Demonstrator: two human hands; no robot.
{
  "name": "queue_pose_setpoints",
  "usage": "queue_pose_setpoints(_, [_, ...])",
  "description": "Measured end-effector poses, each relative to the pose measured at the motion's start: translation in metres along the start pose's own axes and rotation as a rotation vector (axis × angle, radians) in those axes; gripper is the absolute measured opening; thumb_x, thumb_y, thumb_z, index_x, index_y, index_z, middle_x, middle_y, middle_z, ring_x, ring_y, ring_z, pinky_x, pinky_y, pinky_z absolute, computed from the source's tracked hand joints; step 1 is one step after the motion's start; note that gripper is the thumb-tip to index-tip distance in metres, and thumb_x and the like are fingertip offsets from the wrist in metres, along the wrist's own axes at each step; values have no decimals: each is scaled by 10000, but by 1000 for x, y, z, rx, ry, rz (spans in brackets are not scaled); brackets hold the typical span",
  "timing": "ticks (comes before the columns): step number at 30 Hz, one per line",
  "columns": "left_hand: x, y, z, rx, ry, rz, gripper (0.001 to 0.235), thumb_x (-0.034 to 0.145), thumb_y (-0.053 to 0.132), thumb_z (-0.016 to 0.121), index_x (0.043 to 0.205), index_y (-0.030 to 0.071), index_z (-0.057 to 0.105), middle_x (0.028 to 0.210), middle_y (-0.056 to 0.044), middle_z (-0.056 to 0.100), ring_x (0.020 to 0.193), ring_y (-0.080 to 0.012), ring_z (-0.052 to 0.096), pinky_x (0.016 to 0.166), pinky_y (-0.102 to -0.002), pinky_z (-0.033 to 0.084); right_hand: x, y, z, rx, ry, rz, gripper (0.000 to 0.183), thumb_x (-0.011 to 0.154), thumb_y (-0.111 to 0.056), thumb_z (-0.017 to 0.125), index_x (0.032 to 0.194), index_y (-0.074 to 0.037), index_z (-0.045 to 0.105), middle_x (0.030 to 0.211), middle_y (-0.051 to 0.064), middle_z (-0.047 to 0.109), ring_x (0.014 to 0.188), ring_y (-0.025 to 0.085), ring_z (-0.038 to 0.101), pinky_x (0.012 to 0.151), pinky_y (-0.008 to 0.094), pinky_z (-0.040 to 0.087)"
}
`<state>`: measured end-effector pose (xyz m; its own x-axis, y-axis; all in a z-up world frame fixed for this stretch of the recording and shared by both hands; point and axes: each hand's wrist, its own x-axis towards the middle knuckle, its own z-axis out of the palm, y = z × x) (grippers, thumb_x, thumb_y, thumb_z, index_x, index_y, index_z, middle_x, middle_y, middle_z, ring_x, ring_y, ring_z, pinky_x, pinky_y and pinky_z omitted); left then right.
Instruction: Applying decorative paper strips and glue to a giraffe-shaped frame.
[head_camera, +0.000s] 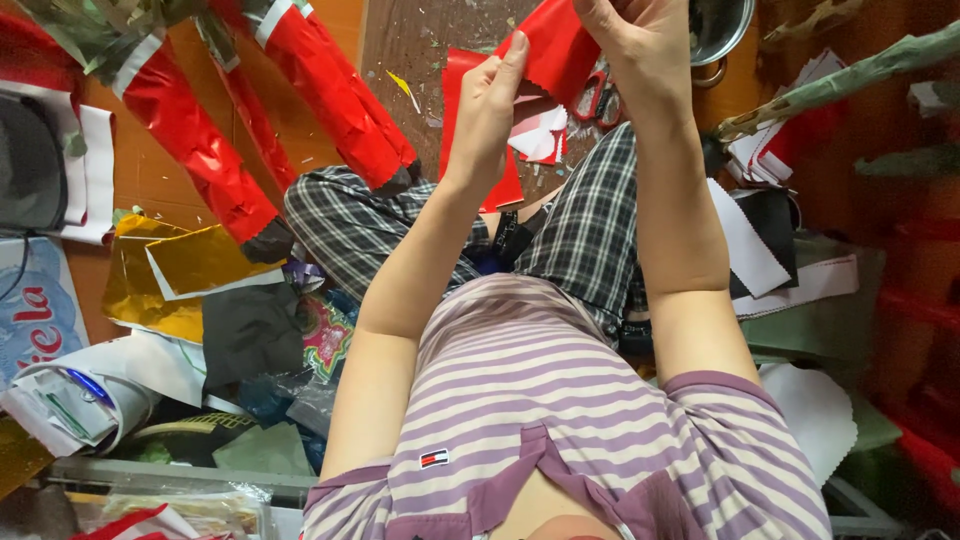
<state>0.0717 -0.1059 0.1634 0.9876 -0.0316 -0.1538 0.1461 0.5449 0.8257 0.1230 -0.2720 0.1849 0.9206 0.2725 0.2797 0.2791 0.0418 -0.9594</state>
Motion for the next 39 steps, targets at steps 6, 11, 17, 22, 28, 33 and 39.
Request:
queue_pose_setpoints(6, [3,-16,-5,-56,3,-82,462,942,406,590,773,-17,663,824,-109,660,707,-188,707,694,-293,624,0,7,-2,-34,12,-38,214,1121,-169,678,1186,14,587,972,146,671,697,135,544,594,265,477])
queue_pose_setpoints(11, [-1,-14,-11,167,-12,-260,763,856,644,454,799,-60,744,680,-143,742,575,-185,708,601,-265,581,-1,8,-2,-28,18,67,372,1104,77,633,1447,-27,533,915,71,583,741,115,467,653,243,379])
queue_pose_setpoints(17, [-24,-61,-49,546,90,339,342,930,204,767,1220,78,640,1055,-165,709,1026,-295,726,914,-391,580,-11,8,15,-490,-232,-184,150,1001,41,693,1147,55,667,1062,282,667,890,529,664,735,556,542])
queue_pose_setpoints(22, [-30,-97,-89,779,56,345,327,919,392,767,962,115,599,925,-111,604,945,-304,633,873,-400,513,-45,12,21,-666,-332,62,238,956,-108,689,1190,-66,674,916,283,701,873,523,674,700,606,515])
queue_pose_setpoints(28, [-46,-89,-84,759,-22,347,431,911,234,718,1271,185,487,1194,-80,605,1165,-299,587,1020,-422,465,-56,13,25,-770,-549,320,553,856,-131,706,1387,-204,569,927,324,734,926,535,691,805,641,526])
queue_pose_setpoints(33, [-48,-69,-91,293,-410,237,851,961,51,675,1645,104,171,1316,-228,640,1306,-284,561,1166,-495,391,-56,-17,53,-671,-751,458,788,813,-139,771,1505,-313,436,940,307,752,954,519,708,797,609,534])
queue_pose_setpoints(39, [-33,-116,-113,631,-282,153,340,841,300,847,1037,111,644,846,-53,702,783,-206,692,699,-349,558,-66,17,39,-588,-684,513,766,881,-148,735,1559,-287,406,888,177,798,842,303,738,804,453,576])
